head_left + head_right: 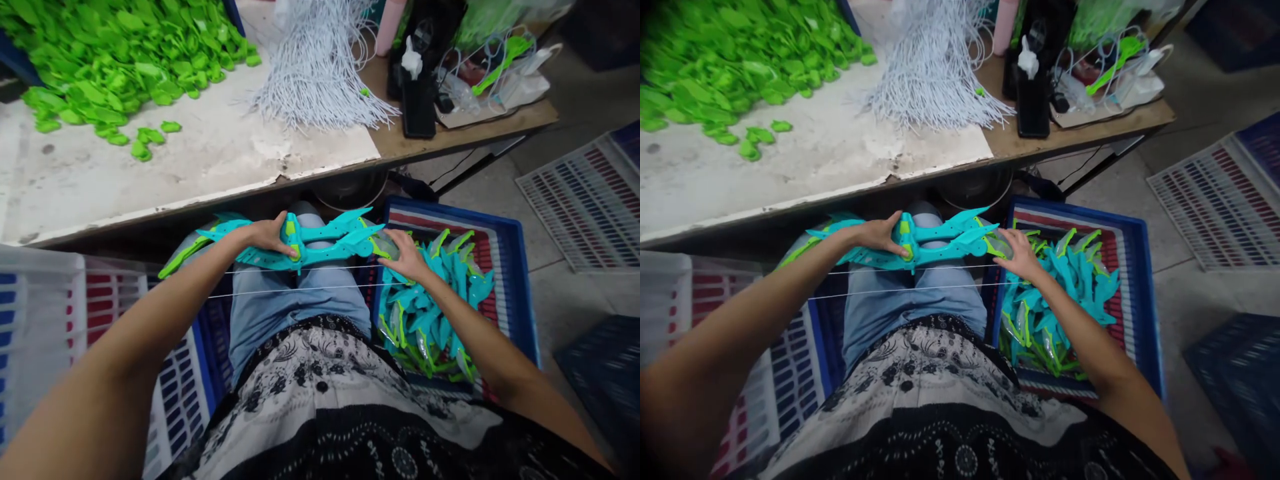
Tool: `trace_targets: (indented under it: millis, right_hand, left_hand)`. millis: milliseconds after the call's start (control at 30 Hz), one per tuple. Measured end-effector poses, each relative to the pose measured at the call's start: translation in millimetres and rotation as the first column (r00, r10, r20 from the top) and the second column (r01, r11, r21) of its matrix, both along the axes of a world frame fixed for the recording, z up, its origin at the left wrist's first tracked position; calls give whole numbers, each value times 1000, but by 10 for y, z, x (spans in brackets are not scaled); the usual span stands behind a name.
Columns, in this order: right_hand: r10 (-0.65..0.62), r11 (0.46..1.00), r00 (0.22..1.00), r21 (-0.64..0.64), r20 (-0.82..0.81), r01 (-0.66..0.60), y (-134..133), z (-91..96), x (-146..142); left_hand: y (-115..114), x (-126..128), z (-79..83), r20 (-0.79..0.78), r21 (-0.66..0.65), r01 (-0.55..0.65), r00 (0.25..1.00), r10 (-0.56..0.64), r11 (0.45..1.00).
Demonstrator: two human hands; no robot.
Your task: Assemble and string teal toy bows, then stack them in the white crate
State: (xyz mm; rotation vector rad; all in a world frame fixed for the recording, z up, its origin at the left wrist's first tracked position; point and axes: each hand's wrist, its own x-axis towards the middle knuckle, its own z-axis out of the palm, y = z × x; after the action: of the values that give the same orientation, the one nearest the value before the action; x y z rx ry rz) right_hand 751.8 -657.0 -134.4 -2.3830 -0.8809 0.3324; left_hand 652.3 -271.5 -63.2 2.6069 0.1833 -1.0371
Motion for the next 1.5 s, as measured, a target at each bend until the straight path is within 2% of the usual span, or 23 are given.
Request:
trace_targets:
  millis: [133,200,300,333,400,467,500,533,567,600,667,733,800,900,1000,1100,1200,1300,1433,1500]
  right_hand:
    - [-55,994,941,74,-334,84,-44,-115,27]
    - [-61,987,926,117,-372,112,-115,-52,-13]
    - [-79,976,968,181,-240,125,-216,197,-115]
    - [-96,969,981,209,-171,132,-225,290,-139]
    - [-144,941,989,306,-17,142,-181,422,-152]
    - [-180,899,973,426,147,103,-66,416,-124]
    - [-189,881,954,469,232,60,6,355,-106]
    - [-189,872,931,490,311,13,79,260,-91]
    - [-177,874,909,485,379,-32,146,143,-84]
    - [-142,889,890,451,433,-77,200,14,-85]
    - [-34,935,872,324,489,-145,259,-225,-114]
    - [79,966,874,178,480,-185,245,-371,-154]
    - [121,978,886,99,448,-184,174,-398,-181]
    - [-6,989,895,133,446,-60,4,-302,-191]
    - [-222,965,862,230,455,127,-200,-222,-226]
    - [-338,936,835,247,433,250,-377,-243,-313]
    - [-347,934,849,225,399,277,-480,-318,-416]
    - [-332,939,866,220,375,264,-519,-396,-486]
    - [-285,948,866,252,411,193,-494,-492,-418]
    - [-276,948,865,269,418,172,-456,-482,-353]
  left_hand:
    - [-94,-122,-34,45,78,34,998,-37,996]
    - [-192,-327,16,153,93,47,986,-61,995]
    - [-344,-711,238,415,145,20,906,-79,989]
    - [-388,-833,327,519,175,-11,851,-83,985]
    - [-466,-1048,454,718,226,-99,689,-97,969]
    - [-542,-1219,451,852,252,-192,509,-124,949]
    - [-582,-1289,397,880,259,-231,456,-131,938]
    - [-621,-1351,315,885,270,-252,445,-136,929]
    - [-655,-1404,218,868,290,-251,476,-144,924]
    - [-681,-1448,118,829,321,-236,539,-152,917]
    - [-687,-1501,-46,717,389,-183,676,-172,903]
    - [-614,-1502,-127,620,433,-118,758,-201,894]
    - [-479,-1451,-127,551,420,-24,801,-234,907]
    - [-281,-1314,-36,430,320,148,858,-283,936]
    - [-210,-1160,98,346,321,176,893,-288,931]
    - [-239,-1014,169,337,373,170,891,-304,912]
    - [-302,-926,109,299,285,154,924,-240,946]
    - [-396,-948,-6,267,170,120,950,-163,978]
    - [-503,-1008,-96,303,188,27,949,-84,982]
    - [-503,-1021,-29,311,167,48,945,-99,985]
